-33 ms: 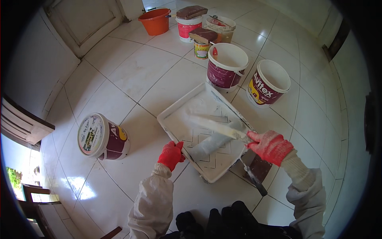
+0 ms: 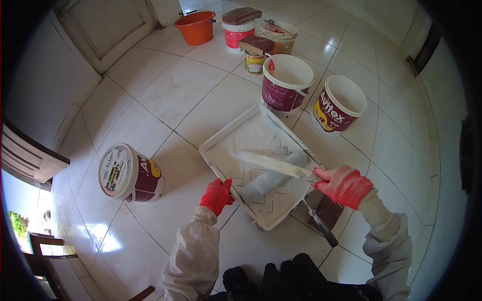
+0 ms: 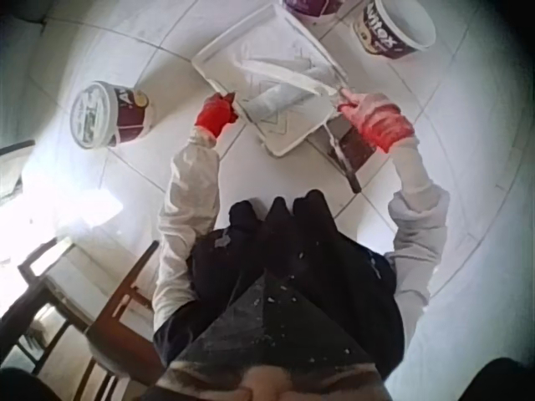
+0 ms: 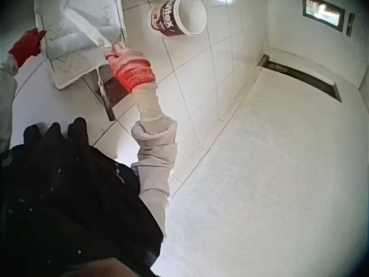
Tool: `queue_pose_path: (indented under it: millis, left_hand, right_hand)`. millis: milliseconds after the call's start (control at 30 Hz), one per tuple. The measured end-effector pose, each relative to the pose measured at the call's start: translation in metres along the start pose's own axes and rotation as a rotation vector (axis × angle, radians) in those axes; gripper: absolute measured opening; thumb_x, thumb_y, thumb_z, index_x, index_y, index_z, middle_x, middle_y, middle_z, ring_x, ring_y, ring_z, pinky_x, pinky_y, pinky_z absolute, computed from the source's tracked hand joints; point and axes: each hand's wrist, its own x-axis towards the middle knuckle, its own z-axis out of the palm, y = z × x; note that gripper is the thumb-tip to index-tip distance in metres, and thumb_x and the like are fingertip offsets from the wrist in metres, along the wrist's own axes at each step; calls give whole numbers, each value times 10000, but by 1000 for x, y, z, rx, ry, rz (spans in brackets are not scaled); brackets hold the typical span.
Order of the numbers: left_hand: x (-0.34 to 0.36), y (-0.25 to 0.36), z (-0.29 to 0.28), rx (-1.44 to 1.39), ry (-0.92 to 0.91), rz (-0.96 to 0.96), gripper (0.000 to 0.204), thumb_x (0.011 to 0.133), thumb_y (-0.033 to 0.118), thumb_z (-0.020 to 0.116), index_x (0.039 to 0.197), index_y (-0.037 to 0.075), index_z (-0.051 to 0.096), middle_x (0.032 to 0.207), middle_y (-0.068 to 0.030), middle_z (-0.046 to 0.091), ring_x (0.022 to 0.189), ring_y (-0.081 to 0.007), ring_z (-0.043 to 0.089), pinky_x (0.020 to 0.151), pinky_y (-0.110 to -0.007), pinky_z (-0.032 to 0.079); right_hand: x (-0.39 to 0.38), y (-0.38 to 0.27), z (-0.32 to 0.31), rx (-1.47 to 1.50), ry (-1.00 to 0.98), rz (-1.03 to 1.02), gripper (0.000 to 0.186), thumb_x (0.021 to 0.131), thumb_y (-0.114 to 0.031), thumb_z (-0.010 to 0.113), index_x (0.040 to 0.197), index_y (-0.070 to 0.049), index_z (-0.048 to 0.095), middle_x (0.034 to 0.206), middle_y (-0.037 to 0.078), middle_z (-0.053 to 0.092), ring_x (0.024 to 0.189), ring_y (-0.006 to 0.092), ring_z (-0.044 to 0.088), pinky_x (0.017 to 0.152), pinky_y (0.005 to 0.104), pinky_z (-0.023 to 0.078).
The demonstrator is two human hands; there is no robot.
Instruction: The person pours white paint from a bucket into a tray, uses a stick to stir the paint and scrape the bucket, and then uses a paint roller to spread the paint within the tray.
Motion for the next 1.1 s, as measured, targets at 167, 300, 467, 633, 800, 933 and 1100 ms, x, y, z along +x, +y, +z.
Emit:
queue_pose_path:
  millis: [167, 300, 467, 633, 800, 933, 1100]
  left_hand:
    - [0, -1, 1, -15, 1, -18, 332, 939, 301, 548, 901, -28, 524, 716, -125, 605, 545, -210, 603, 524, -320, 517]
    - [0, -1, 0, -21, -6, -18, 329, 940, 302, 545, 908, -25, 528, 713, -120, 605, 548, -206, 600, 526, -318, 517]
    - [2, -2, 0, -4, -15, -21, 325, 943, 303, 542, 903, -19, 522, 718, -117, 601, 546, -201, 597, 523, -315, 515]
    - [1, -1, 1, -21, -5, -16, 321, 950, 299, 535, 917, -20, 535, 694, -106, 605, 542, -187, 589, 532, -309, 505]
    - [-2, 0, 3, -29, 15, -28, 320, 955, 296, 526, 925, -22, 543, 679, -103, 609, 538, -183, 585, 536, -307, 500]
    - [-2, 1, 3, -29, 9, -16, 320, 957, 295, 522, 920, -22, 541, 681, -106, 609, 537, -183, 585, 535, -312, 501]
    - [-2, 1, 3, -22, 6, -12, 318, 958, 293, 520, 914, -22, 538, 681, -109, 611, 540, -185, 588, 532, -314, 501]
  right_hand:
    - [-3, 4, -4, -9, -37, 89, 462, 863, -439, 588, 1252, -189, 583, 715, 173, 608, 653, 304, 613, 616, 382, 486]
    - [-5, 1, -6, -46, -2, 40, 476, 862, -442, 589, 1252, -170, 589, 663, 179, 579, 594, 295, 597, 580, 370, 478]
    - [-8, -3, -14, 40, -48, 404, 478, 857, -475, 598, 1227, -174, 612, 727, 199, 595, 643, 324, 602, 611, 389, 482]
    - [-6, 2, -12, -28, -27, 84, 484, 857, -462, 608, 1251, -181, 593, 783, 192, 630, 672, 312, 630, 620, 374, 492]
    - [-4, 20, -3, -149, 31, 71, 475, 868, -455, 590, 1256, -180, 581, 783, 189, 641, 678, 305, 636, 628, 397, 496]
    - [-5, 28, -2, -142, 57, 107, 427, 884, -412, 568, 1235, -170, 588, 708, 168, 621, 621, 289, 620, 597, 391, 490]
    - [-8, 21, -1, -99, 41, 101, 426, 891, -413, 548, 1228, -155, 587, 682, 176, 596, 639, 329, 609, 603, 411, 484]
